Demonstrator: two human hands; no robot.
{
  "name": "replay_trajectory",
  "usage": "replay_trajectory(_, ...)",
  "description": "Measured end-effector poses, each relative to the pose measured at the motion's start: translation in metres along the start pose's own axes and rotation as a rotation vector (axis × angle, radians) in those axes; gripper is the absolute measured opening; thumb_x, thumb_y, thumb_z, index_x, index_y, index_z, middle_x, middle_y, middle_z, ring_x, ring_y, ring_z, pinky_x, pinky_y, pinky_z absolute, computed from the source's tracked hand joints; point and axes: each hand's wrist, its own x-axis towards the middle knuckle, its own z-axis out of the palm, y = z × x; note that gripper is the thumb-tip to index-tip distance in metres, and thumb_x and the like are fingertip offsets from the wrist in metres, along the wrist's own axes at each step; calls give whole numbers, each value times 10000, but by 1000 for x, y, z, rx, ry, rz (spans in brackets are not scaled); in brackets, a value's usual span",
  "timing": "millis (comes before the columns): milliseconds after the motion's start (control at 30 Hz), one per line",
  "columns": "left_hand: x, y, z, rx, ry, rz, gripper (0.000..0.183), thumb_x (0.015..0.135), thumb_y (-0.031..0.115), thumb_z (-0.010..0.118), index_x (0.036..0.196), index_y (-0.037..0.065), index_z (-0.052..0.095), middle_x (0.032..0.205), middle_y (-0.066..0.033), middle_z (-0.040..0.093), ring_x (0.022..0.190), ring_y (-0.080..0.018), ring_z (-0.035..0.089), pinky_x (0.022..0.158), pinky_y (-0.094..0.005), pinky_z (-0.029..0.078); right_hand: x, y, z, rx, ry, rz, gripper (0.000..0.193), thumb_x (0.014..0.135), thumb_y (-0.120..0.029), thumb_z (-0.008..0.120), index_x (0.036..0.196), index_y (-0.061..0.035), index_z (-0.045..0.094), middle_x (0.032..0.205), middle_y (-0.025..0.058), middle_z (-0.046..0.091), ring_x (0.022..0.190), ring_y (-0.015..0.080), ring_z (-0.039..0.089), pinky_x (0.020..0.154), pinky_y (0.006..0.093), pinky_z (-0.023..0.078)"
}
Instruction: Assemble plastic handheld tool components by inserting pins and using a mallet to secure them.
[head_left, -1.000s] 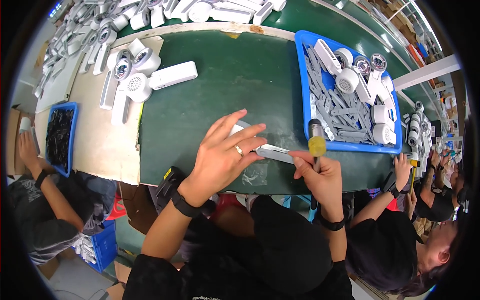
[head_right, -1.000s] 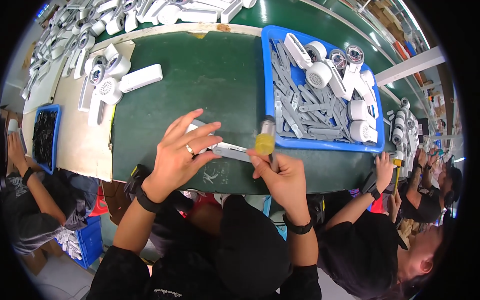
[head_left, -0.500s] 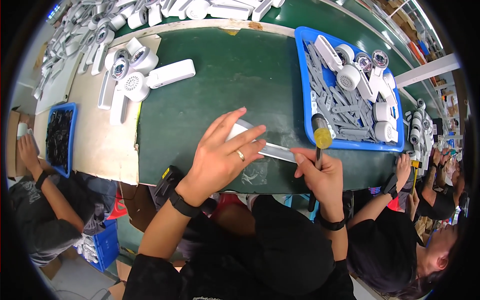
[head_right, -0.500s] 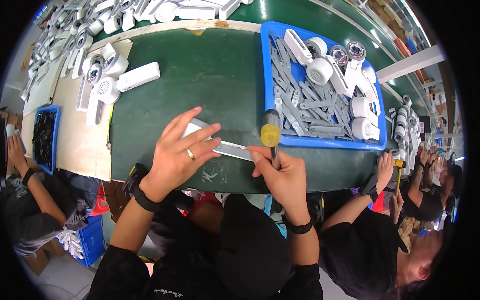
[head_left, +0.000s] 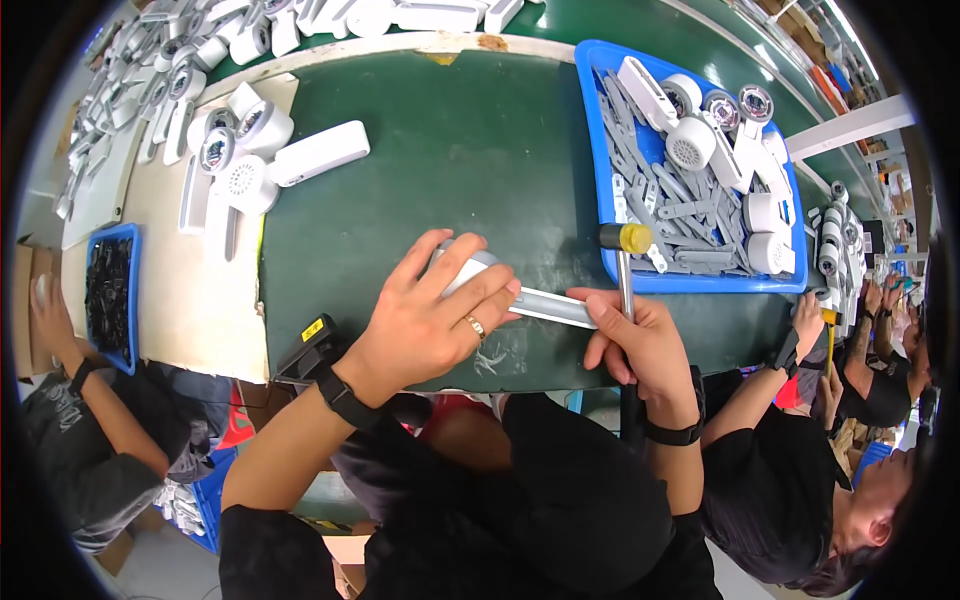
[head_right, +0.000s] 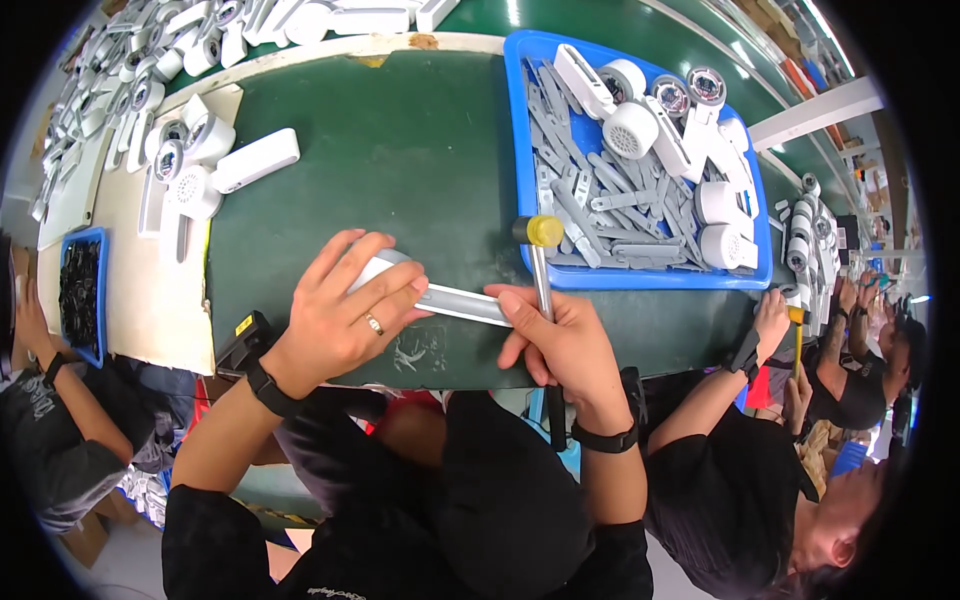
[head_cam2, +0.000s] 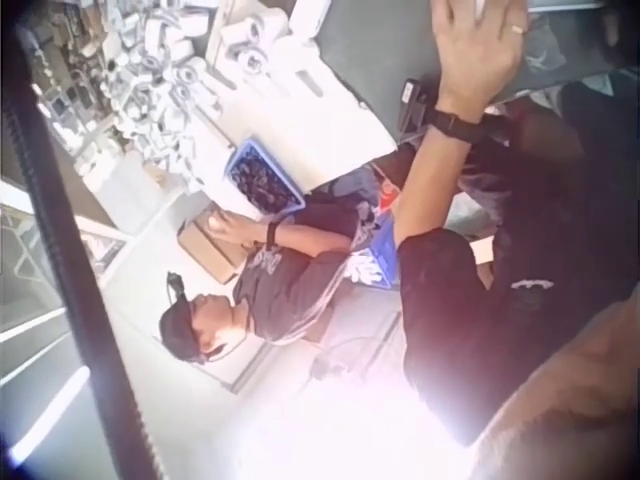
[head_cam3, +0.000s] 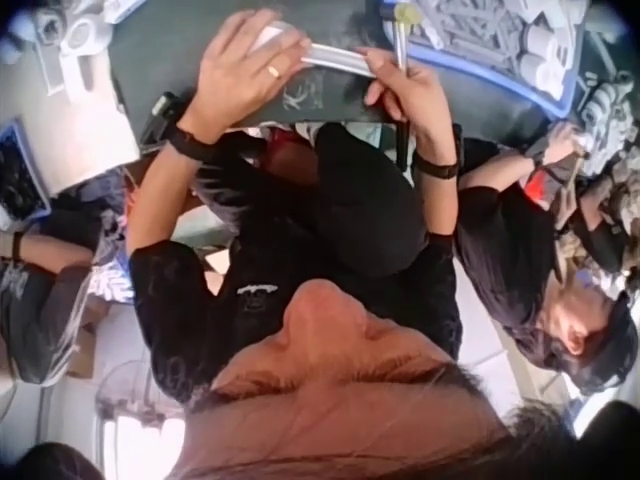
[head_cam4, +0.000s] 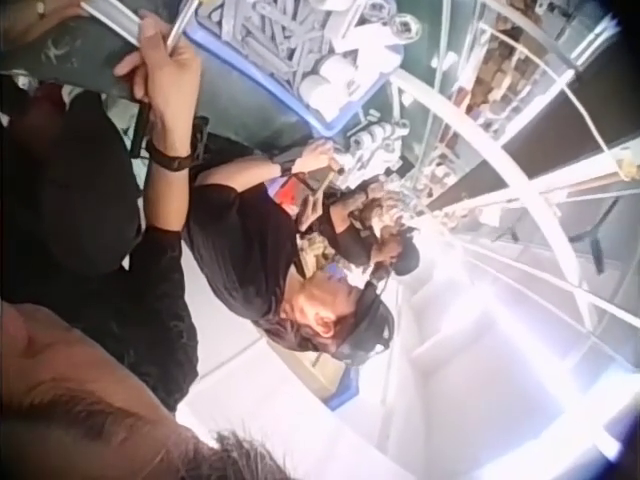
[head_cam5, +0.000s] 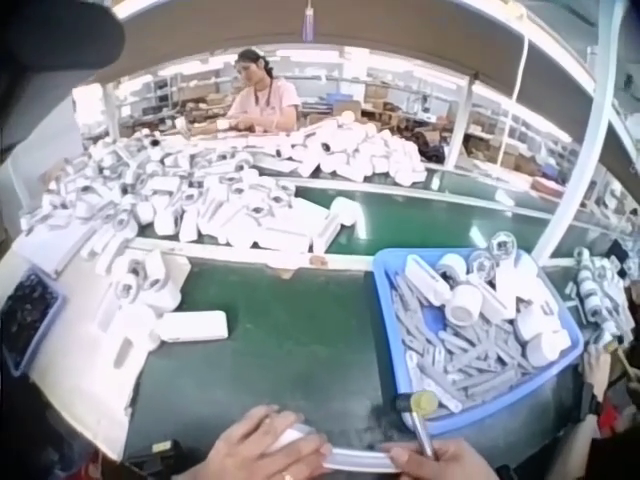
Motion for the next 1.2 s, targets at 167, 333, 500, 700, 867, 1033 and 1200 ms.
replay_trajectory(167, -2, -3, 2, 5, 14, -5, 372, 729, 172, 881, 1034, 59, 701, 1087, -51, 723, 1033, -349, 658, 907, -532, 543, 3, -3, 0, -16, -28, 26, 417, 1076, -310, 590, 1323, 18, 662, 762, 105, 753, 377, 37, 408, 367, 212, 271)
replay_trajectory(333, -3, -1, 1, -15, 2, 3, 420, 728, 164, 887, 1077, 61, 679, 1093, -64, 729, 1038, -358, 659, 912, -543, 542, 1, 2, 0, -24, -72, -14, 398, 1074, -278, 595, 1338, 14, 653, 853, 121, 781, 388, 32, 432, 369, 201, 301)
replay_trajectory(500, -4, -4, 3, -15, -4, -9, 297, 799, 214, 846, 1036, 79, 727, 1141, -34, 704, 1099, -331, 651, 928, -507, 537, 5, 3, -5, -30, -94, -13, 400, 1073, -300, 592, 1343, -12, 659, 863, 126, 784, 385, 35, 437, 368, 201, 304)
replay_trajectory(700, 2, 1, -8, -34, -71, -65, 383, 784, 243, 864, 1120, 104, 747, 1237, -40, 713, 1214, -311, 636, 1038, -526, 520, 4, 4, -2, -55, -29, -59, 396, 1059, -303, 616, 1316, -8, 680, 840, 116, 783, 381, 34, 435, 361, 208, 287)
replay_trajectory(867, 26, 17, -4, -18, -111, 46, 360, 795, 199, 828, 1136, 113, 752, 1215, -63, 727, 1174, -302, 664, 1034, -487, 534, 7, 9, -1, -42, -21, -57, 399, 1056, -305, 624, 1318, -10, 676, 846, 120, 782, 384, 30, 440, 366, 202, 283)
replay_trajectory(1033, 28, 15, 4, -155, -205, 100, 257, 831, 153, 781, 1082, 99, 771, 1128, -67, 751, 990, -280, 726, 920, -415, 594, 1, 9, 1, -24, -11, -92, 394, 1055, -304, 628, 1307, -5, 681, 850, 121, 781, 387, 28, 442, 366, 200, 283)
replay_trajectory(1200, 33, 19, 6, -215, -215, 76, 181, 834, 133, 774, 1007, 80, 781, 1034, -78, 753, 851, -271, 716, 819, -389, 602, -3, 13, 0, -38, 2, -136, 391, 1057, -296, 623, 1298, 7, 683, 825, 109, 775, 407, 32, 455, 385, 199, 294)
